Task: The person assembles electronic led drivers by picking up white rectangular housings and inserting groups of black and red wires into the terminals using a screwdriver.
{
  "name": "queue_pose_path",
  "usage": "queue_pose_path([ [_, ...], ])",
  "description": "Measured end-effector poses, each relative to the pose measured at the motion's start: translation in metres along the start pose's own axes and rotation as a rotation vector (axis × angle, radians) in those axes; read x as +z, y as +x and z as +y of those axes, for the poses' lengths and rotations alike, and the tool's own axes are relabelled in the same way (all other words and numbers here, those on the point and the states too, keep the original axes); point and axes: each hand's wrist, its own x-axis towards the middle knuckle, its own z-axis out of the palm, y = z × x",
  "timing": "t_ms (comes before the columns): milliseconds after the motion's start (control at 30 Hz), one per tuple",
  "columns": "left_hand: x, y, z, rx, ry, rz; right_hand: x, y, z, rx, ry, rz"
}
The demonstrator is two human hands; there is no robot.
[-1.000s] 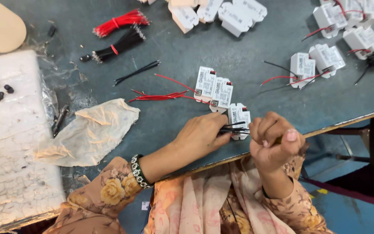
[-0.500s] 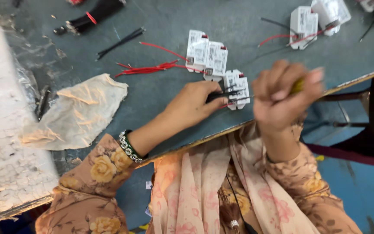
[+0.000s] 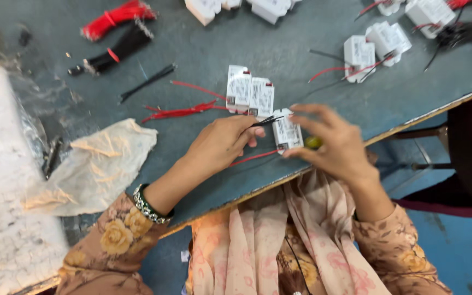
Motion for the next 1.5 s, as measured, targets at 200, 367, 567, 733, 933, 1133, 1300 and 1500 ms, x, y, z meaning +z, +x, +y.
queue_pose_path([
  [200,-0.015,0.001,-0.002,0.062,0.145,0.135,-0.001,0.018,0.015,-0.040,-0.106,-0.084],
  [367,-0.023,0.001,0.007,-0.082,0.162,0.075,-0.015,0.032,0.068,-0.019,-0.297,-0.039],
  [567,-0.035,0.005,0.006,-0.056,-0.065,0.223,-0.031,0.031,0.075,0.026,-0.353,0.073],
  [733,-0.034,0.005,0.001,0.098,-0.153,0.339,-0.022,0.040,0.023,-0.042,0.039,0.047],
  [933,-0.030,0.007,-0.002,0.068,-0.137,0.342,0.026,0.078,-0.019,-0.075,-0.195,-0.035],
  [1133,-0.034,-0.002,0.007,0.204,-0.089,0.456,0.025,0.078,-0.017,-0.038,-0.167,-0.235],
  [1300,-0.023,0.002,0.010,0.134,-0.117,0.310,0.006,0.036,-0.030,-0.064,-0.201,-0.206],
  [1500,-0.005,0.011,0.002,0.070,-0.289,0.143,-0.010,0.014,-0.031,0.110,0.061,-0.063],
])
